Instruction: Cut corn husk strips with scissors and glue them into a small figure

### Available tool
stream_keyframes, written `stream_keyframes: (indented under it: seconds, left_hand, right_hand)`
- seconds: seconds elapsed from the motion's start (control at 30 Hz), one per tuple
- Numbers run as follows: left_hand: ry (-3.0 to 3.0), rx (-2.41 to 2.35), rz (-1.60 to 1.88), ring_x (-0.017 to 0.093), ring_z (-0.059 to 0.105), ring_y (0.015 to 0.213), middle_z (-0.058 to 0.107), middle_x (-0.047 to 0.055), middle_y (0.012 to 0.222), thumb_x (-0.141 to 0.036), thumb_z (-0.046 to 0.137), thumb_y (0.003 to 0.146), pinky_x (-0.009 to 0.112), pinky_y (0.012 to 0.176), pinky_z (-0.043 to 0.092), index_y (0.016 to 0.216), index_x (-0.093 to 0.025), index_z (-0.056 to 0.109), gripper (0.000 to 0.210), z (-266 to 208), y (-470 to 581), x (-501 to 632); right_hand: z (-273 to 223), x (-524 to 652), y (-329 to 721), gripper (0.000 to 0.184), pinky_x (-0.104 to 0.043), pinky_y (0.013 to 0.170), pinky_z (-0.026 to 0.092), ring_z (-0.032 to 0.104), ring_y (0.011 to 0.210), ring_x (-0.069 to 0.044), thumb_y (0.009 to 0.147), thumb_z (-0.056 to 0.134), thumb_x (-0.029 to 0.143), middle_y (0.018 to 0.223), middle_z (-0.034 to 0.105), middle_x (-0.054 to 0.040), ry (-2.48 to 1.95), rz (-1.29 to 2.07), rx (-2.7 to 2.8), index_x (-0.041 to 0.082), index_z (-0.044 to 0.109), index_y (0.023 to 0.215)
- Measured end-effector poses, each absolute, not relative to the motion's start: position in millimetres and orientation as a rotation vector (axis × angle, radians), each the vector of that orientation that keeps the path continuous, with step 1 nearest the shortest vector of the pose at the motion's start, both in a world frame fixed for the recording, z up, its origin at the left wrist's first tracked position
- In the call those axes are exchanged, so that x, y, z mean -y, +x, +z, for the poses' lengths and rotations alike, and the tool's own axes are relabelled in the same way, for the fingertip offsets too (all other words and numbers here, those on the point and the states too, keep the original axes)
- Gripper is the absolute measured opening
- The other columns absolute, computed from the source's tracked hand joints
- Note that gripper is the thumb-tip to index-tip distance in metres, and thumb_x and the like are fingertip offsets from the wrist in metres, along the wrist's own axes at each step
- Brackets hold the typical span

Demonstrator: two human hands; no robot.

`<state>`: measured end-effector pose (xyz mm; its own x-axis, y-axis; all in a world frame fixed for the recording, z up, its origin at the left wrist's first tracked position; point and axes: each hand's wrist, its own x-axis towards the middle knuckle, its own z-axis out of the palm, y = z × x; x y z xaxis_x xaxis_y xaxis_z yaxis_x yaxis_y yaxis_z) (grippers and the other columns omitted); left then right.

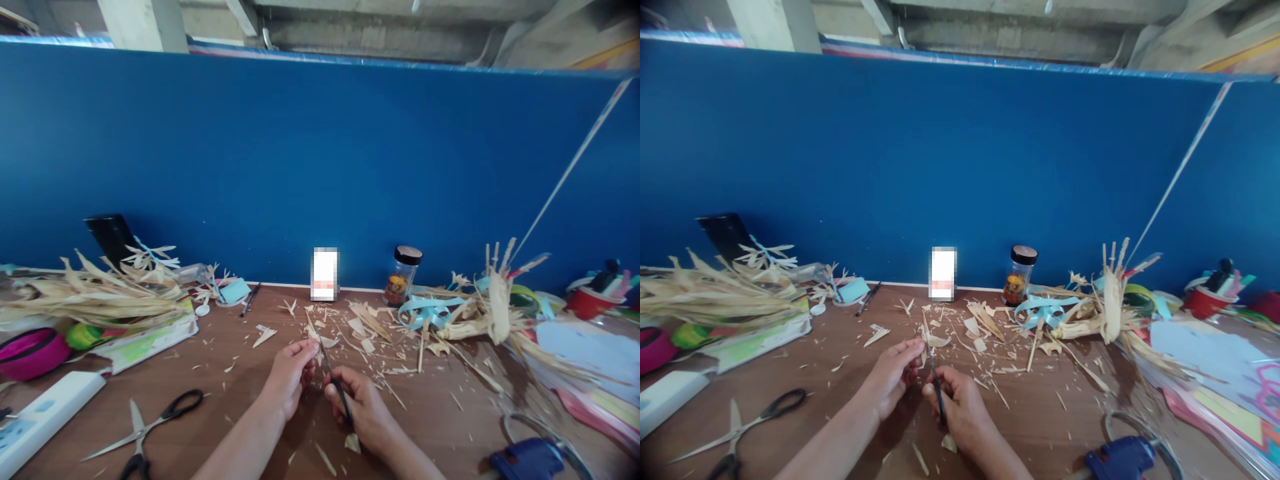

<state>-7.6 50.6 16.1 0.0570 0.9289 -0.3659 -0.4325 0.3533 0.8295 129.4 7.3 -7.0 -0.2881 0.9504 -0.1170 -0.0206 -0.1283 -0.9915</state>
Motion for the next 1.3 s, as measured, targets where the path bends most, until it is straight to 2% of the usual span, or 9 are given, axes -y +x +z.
stream_keyframes:
  seconds: [0.6, 0.9, 1.3]
  left_hand:
    - [0.598, -1.059, 1.125, 0.003, 0.041, 0.043, 0.047, -0.006, 0.049, -0.028, 0.073, 0.056, 0.013, 0.043, 0.032, 0.075, -0.013, 0.061, 0.027, 15.6, -8.3, -50.8]
    - [0.643, -1.066, 1.153, 0.003, 0.04, 0.042, 0.048, -0.006, 0.048, -0.03, 0.073, 0.055, 0.015, 0.043, 0.03, 0.074, -0.014, 0.061, 0.027, 18.8, -8.0, -51.4]
    - [0.615, -1.061, 1.152, 0.003, 0.042, 0.044, 0.05, -0.005, 0.051, -0.021, 0.071, 0.058, 0.013, 0.043, 0.033, 0.08, -0.014, 0.064, 0.025, 16.3, -8.0, -51.3]
  right_hand:
    - [-4.1, -7.5, 128.8, 0.031, -0.017, 0.041, 0.028, 0.035, 0.042, -0.006, 0.074, 0.056, 0.047, 0.048, 0.042, 0.0074, -1.133, 1.461, 1.38, 0.017, 0.051, 0.079]
    - [-5.3, -9.0, 128.4, 0.035, -0.017, 0.042, 0.029, 0.037, 0.044, -0.007, 0.07, 0.059, 0.047, 0.051, 0.045, 0.0067, -1.129, 1.521, 1.309, 0.017, 0.052, 0.085]
    - [-4.0, -8.6, 127.0, 0.033, -0.018, 0.042, 0.029, 0.037, 0.043, -0.007, 0.071, 0.058, 0.046, 0.051, 0.044, 0.0069, -1.119, 1.5, 1.258, 0.017, 0.051, 0.085]
